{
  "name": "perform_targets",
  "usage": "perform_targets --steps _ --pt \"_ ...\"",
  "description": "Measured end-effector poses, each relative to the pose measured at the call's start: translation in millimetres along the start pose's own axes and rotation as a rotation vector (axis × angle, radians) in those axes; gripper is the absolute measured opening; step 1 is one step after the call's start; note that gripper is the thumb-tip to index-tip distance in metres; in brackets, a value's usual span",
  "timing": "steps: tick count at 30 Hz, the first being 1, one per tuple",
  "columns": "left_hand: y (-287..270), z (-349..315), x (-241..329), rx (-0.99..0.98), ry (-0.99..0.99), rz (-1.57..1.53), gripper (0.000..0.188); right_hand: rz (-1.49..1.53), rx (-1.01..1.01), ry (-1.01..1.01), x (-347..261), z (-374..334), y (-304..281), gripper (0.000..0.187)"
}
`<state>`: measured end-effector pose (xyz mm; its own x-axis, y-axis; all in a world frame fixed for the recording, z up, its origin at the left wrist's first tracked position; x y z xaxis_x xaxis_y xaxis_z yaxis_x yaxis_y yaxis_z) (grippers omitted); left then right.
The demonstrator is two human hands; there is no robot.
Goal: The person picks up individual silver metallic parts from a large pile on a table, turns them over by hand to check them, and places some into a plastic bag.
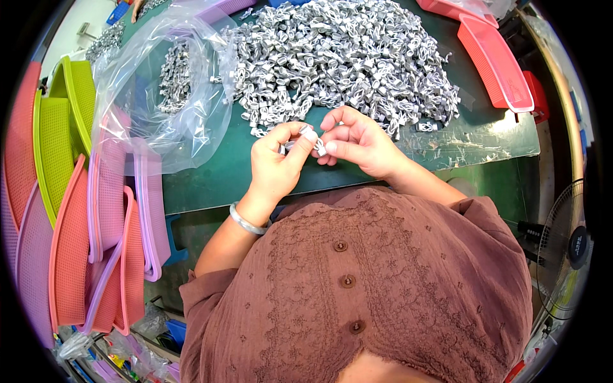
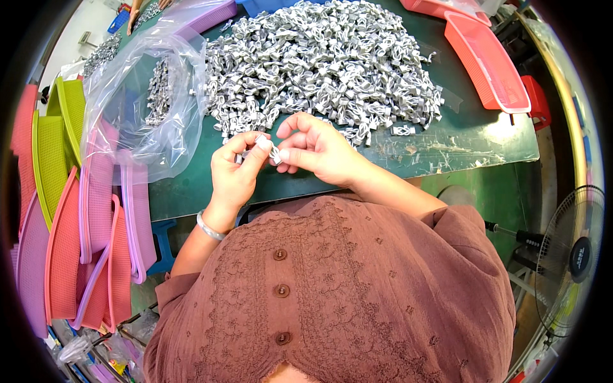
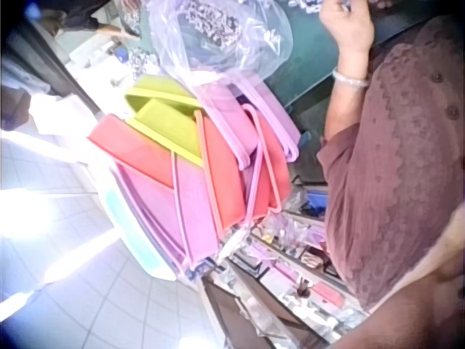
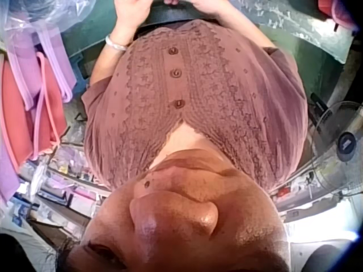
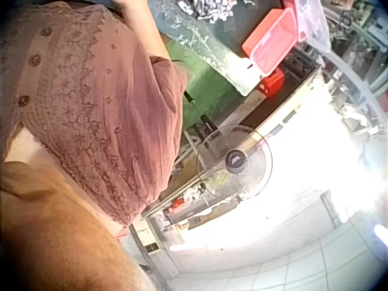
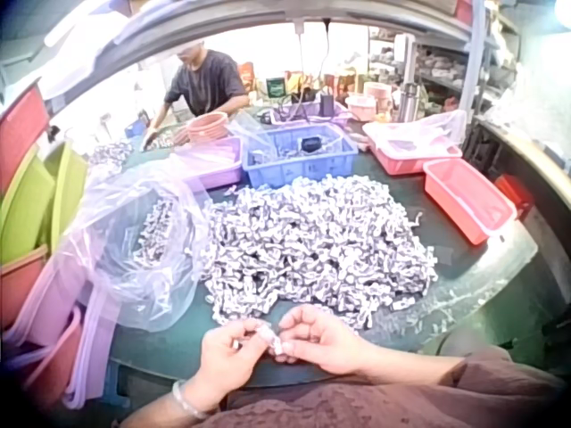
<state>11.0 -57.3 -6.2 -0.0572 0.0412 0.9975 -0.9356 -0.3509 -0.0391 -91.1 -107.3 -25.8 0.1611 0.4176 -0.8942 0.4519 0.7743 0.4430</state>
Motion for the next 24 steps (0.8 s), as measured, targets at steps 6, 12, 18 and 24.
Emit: perform_targets --steps 6,12,18,24 --pt "7.3 -3.2 -36.8 -0.021 -0.412 -0.353 0.019 0.187 -0.072 0.024 -3.9 -0.1 8.8 0.026" --pt "12.0 -6.6 -46.9 -0.059 -0.494 -0.477 0.018 0.215 -0.040 0.058 -0.4 0.2 6.8 0.024" --pt "3.6 1.8 -17.8 0.042 -0.106 -0.248 0.022 0.238 0.032 0.112 3.5 0.1 4.4 0.020" --pt "14.5 -5.0 -36.4 -0.034 -0.280 -0.468 0.024 -0.005 0.093 0.014 -0.5 4.6 -3.2 0.025"
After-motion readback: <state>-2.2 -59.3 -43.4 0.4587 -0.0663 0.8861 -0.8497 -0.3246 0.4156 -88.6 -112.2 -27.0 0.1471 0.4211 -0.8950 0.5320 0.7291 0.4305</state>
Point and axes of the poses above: each hand's wrist, its own z-axis towards the middle knuckle, its own y-axis out of the palm, x = y × z, the point moved 9 cm from there along z, towards the middle knuckle, and after that the axes turned 1 degree about x, right-handed, at the moved point
